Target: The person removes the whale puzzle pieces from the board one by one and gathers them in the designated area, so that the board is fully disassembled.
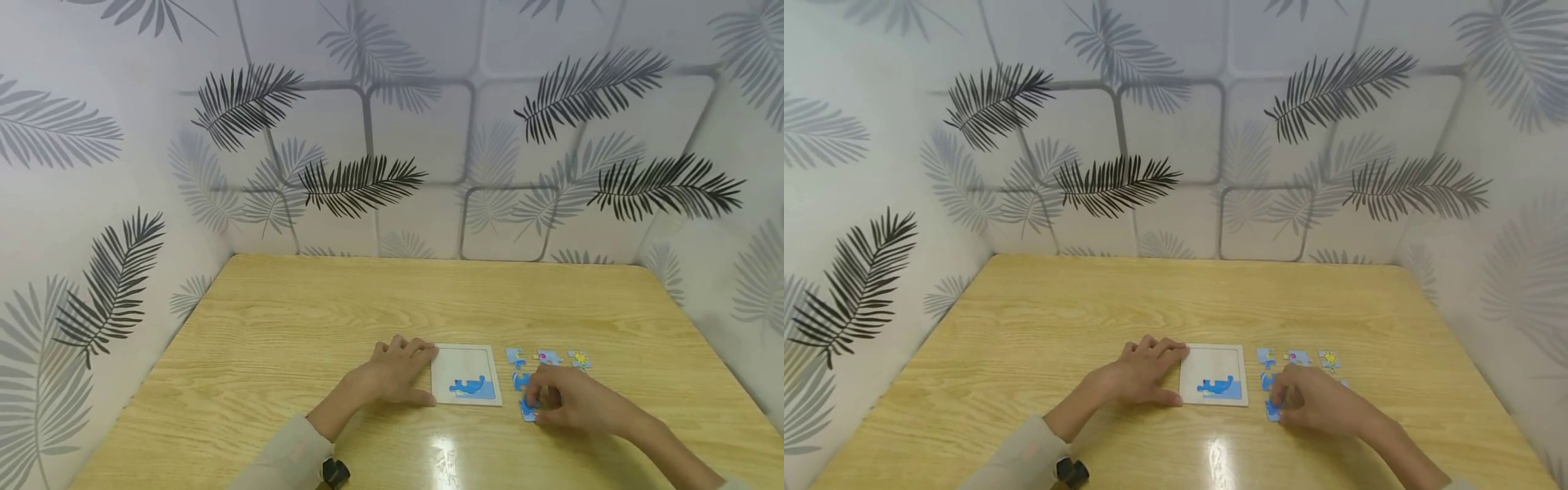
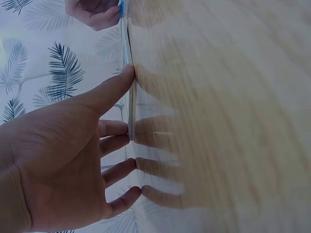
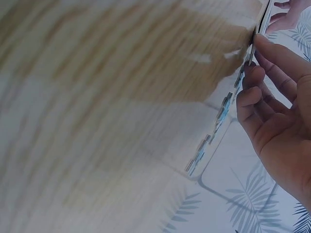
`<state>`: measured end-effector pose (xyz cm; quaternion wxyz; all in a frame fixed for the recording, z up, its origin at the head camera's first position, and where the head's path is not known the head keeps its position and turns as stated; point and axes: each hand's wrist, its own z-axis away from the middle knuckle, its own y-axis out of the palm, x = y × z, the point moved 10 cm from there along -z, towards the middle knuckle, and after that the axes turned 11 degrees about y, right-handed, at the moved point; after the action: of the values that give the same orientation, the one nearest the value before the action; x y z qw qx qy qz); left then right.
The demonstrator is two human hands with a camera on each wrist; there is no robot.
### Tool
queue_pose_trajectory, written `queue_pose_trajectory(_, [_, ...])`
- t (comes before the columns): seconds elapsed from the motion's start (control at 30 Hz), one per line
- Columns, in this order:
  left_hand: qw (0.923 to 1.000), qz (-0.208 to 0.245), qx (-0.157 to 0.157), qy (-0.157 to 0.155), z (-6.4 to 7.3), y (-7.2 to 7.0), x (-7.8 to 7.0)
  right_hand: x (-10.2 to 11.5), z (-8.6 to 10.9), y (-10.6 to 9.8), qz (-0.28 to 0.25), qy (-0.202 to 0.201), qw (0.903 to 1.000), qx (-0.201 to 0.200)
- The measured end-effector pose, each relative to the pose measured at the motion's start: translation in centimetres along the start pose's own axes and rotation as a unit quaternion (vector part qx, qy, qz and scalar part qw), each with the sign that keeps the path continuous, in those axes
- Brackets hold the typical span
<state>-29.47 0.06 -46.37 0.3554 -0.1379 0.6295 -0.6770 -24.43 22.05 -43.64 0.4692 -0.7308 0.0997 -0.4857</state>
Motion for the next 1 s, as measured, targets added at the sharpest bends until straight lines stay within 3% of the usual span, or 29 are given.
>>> queue_pose_trajectory(0.3, [1.0000,-0.002,0.000,-0.001,0.0,0.1,0.2,0.5,-0.3,0.0,-0.002,-0.001,1.0000,0.004])
queue_pose_trajectory(0.7, [1.0000,-0.004,-0.001,-0.001,-0.1,0.1,0.3,1.6,-3.5,0.7,-0.034,-0.004,0.9993,0.010])
queue_pose_trajectory(1.0, [1.0000,-0.003,0.002,-0.002,-0.3,0.3,0.3,3.0,-6.2,3.2,-0.053,0.018,0.9964,0.064])
